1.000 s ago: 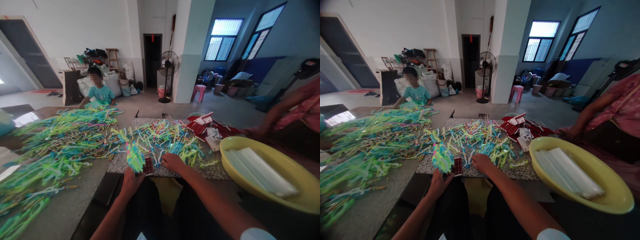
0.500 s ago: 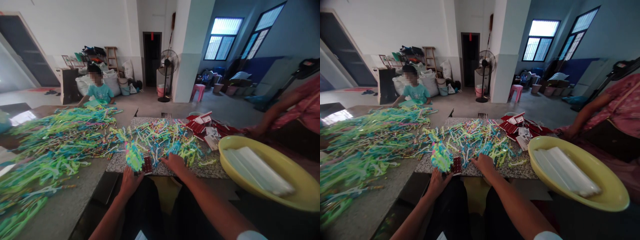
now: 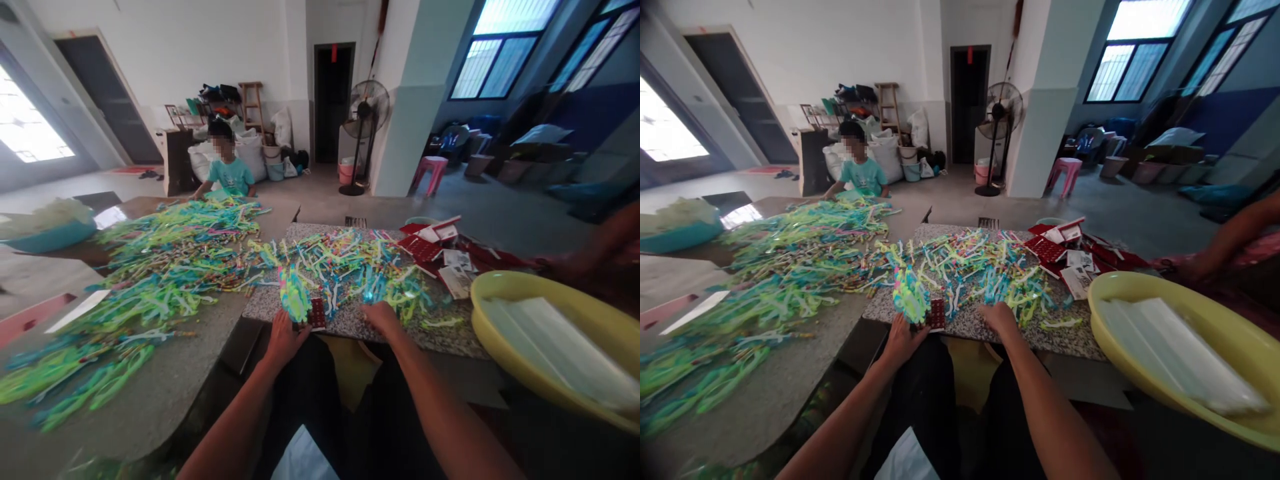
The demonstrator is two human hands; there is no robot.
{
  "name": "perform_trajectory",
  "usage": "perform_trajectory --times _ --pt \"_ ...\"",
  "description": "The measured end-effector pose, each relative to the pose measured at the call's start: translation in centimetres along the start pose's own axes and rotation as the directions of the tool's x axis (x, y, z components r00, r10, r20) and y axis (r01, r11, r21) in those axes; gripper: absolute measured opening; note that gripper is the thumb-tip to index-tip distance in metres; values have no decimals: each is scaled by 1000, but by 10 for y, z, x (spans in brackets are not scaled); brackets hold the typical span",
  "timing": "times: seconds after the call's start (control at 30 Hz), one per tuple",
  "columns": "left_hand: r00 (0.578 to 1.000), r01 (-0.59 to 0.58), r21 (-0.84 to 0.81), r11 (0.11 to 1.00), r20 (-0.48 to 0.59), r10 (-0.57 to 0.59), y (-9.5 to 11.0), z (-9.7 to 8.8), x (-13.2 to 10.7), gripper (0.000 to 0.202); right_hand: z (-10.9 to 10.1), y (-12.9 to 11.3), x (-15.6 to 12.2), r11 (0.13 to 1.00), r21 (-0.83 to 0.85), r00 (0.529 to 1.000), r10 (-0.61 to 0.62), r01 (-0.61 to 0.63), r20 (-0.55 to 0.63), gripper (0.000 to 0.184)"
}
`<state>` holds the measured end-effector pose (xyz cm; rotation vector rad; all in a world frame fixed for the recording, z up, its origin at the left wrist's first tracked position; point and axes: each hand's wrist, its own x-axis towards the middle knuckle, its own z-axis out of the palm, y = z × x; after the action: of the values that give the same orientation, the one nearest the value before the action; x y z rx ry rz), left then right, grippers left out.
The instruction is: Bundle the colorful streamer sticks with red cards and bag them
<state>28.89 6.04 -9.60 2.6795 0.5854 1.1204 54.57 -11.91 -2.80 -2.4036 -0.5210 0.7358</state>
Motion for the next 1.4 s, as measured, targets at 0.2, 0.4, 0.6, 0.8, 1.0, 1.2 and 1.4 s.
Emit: perform_trajectory --times 0.2,0.4,0.6,0.8,1.0,1.2,1.4 --pt "1000 -10 -2 1000 2 10 0 0 0 36 8 -4 -25 870 493 993 -82 28 88 25" --pt "1000 4 -5 1000 6 -4 0 1 1 36 25 -12 -37 899 380 963 -261 216 70 17" --pt "1000 9 -36 999 17 -8 0 -1 1 34 43 -20 -41 834 473 939 -342 284 39 11" --pt "999 38 -43 998 27 -37 0 1 0 40 59 -30 -50 732 625 909 -408 273 80 24" --pt "999 31 -56 998 24 -29 3 -3 3 35 68 -39 -55 714 684 902 -380 147 203 43" --pt "999 28 -57 998 37 -26 2 -4 3 37 71 -52 -55 877 472 940 -231 90 250 15" --pt "999 33 -49 998 35 -31 -1 -1 0 39 58 -61 -45 959 169 940 -261 227 220 15"
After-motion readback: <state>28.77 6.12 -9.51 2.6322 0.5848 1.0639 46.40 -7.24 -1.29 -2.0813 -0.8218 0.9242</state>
